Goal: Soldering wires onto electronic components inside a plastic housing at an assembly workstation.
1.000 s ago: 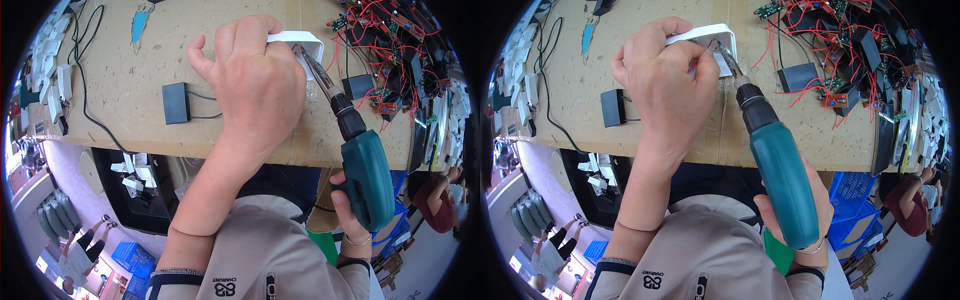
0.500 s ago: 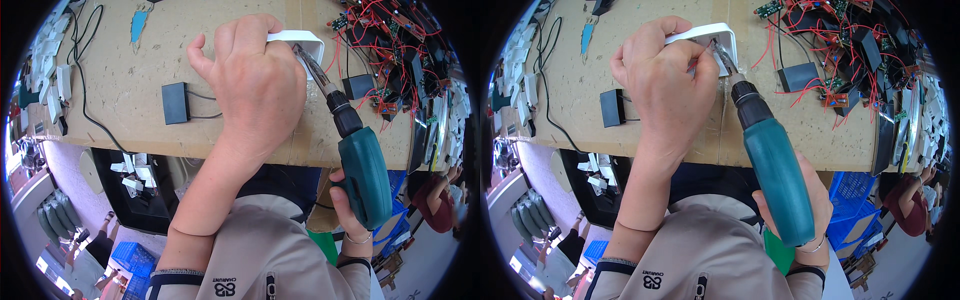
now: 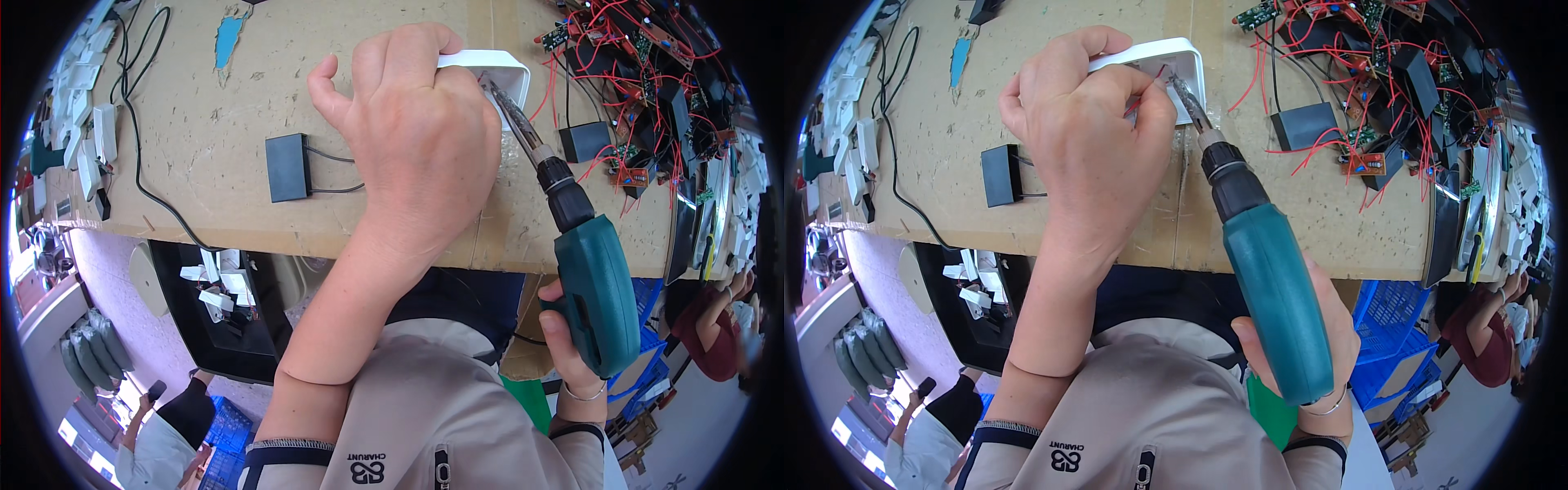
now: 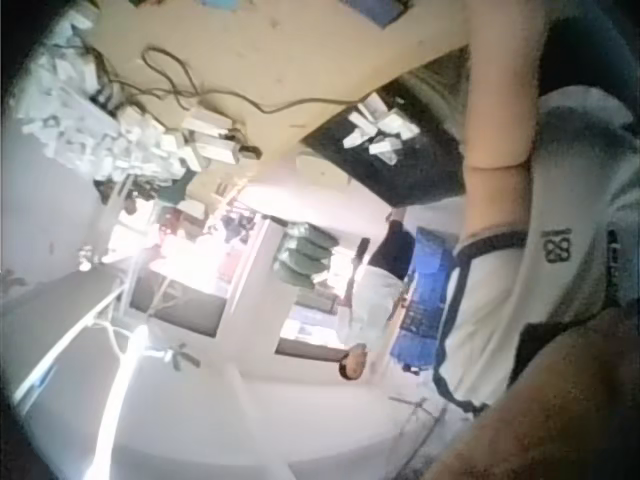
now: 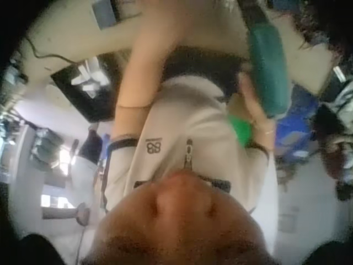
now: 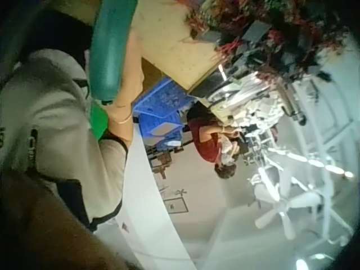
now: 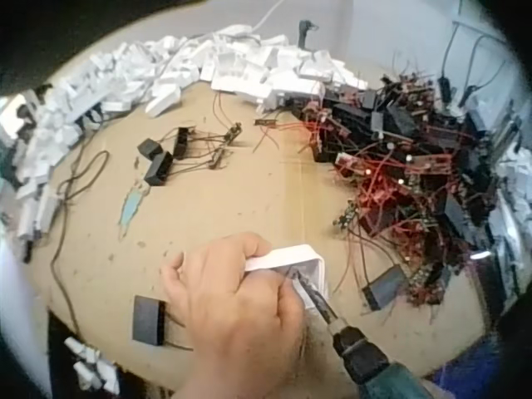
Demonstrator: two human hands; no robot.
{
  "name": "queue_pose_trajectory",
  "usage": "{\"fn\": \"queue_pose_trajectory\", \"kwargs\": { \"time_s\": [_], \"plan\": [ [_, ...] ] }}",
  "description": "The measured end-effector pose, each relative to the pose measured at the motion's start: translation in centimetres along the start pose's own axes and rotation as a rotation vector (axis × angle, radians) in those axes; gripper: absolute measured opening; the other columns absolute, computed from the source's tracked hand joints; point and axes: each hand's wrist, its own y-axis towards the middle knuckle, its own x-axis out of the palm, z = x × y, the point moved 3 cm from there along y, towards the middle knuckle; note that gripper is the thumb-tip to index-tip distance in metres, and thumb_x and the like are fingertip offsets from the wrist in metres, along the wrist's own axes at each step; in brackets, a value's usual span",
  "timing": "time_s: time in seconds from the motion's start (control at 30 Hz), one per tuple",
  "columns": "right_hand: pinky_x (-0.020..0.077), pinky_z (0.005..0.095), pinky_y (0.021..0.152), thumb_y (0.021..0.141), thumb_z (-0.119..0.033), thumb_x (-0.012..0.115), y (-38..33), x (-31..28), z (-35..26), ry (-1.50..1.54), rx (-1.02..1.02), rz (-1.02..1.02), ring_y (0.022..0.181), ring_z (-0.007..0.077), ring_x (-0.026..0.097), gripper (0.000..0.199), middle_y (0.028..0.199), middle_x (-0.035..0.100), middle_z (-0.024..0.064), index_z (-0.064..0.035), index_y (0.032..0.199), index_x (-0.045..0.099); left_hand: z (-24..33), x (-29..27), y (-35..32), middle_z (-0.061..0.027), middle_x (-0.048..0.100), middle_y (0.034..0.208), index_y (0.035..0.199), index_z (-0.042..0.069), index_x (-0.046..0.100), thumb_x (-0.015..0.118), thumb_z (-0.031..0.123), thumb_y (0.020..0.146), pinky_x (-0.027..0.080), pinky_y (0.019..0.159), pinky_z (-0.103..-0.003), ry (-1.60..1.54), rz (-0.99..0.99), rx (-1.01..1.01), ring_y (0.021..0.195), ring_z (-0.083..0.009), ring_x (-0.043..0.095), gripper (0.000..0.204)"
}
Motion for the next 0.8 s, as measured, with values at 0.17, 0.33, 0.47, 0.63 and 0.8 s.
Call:
{"fn": "queue_pose_trajectory", "kwargs": {
  "time_s": [0.17,0.33,0.47,0.63,0.8],
  "plan": [
    [0.0493,0.0262,0.074,0.066,-0.025,0.078,-0.2,-0.5,0.0,-0.019,-0.033,-0.033,0.086,0.0205,0.064,0.067,0.094,0.066,0.0106,0.0033,0.120,0.049,0.0,0.2,0.0,-0.0038,0.058,0.095,0.061,0.006,0.063,0.064,0.008,0.065,0.026,0.086,-0.041,0.006,0.000,0.003,0.089,-0.0226,0.051,0.005],
    [0.0489,0.0267,0.071,0.068,-0.026,0.076,-0.5,-0.9,-0.7,0.248,0.182,0.091,0.081,0.0173,0.064,0.054,0.088,0.067,0.0070,0.0010,0.110,0.056,0.1,0.5,0.2,-0.0035,0.058,0.095,0.061,0.006,0.063,0.065,0.009,0.065,0.026,0.086,-0.041,0.018,0.000,0.011,0.090,-0.0223,0.050,0.005],
    [0.0473,0.0282,0.072,0.071,-0.026,0.074,-0.1,-0.6,-1.1,0.264,0.062,0.112,0.078,0.0163,0.061,0.043,0.084,0.065,0.0071,-0.0001,0.102,0.060,-0.6,0.0,0.3,-0.0034,0.058,0.095,0.062,0.006,0.063,0.064,0.007,0.063,0.027,0.087,-0.043,0.024,0.019,0.000,0.090,-0.0224,0.051,0.002],
    [0.0476,0.0316,0.072,0.079,-0.022,0.066,-1.5,-0.5,0.0,0.342,-0.081,0.224,0.076,0.0178,0.057,0.060,0.115,0.055,0.0208,0.0086,0.125,0.041,-0.1,-0.1,-0.1,-0.0105,0.057,0.094,0.064,0.002,0.059,0.059,0.004,0.059,0.029,0.085,-0.052,-0.099,0.084,-0.004,0.093,-0.0263,0.051,0.005],
    [0.0446,0.0257,0.064,0.082,-0.014,0.061,-1.6,-0.4,1.4,0.406,-0.255,0.266,0.072,0.0163,0.050,0.057,0.122,0.050,0.0237,0.0067,0.129,0.035,0.5,-0.4,-0.6,-0.0129,0.051,0.087,0.063,0.001,0.058,0.056,0.007,0.060,0.028,0.085,-0.059,-0.197,0.185,-0.096,0.089,-0.0278,0.048,0.006]
  ]
}}
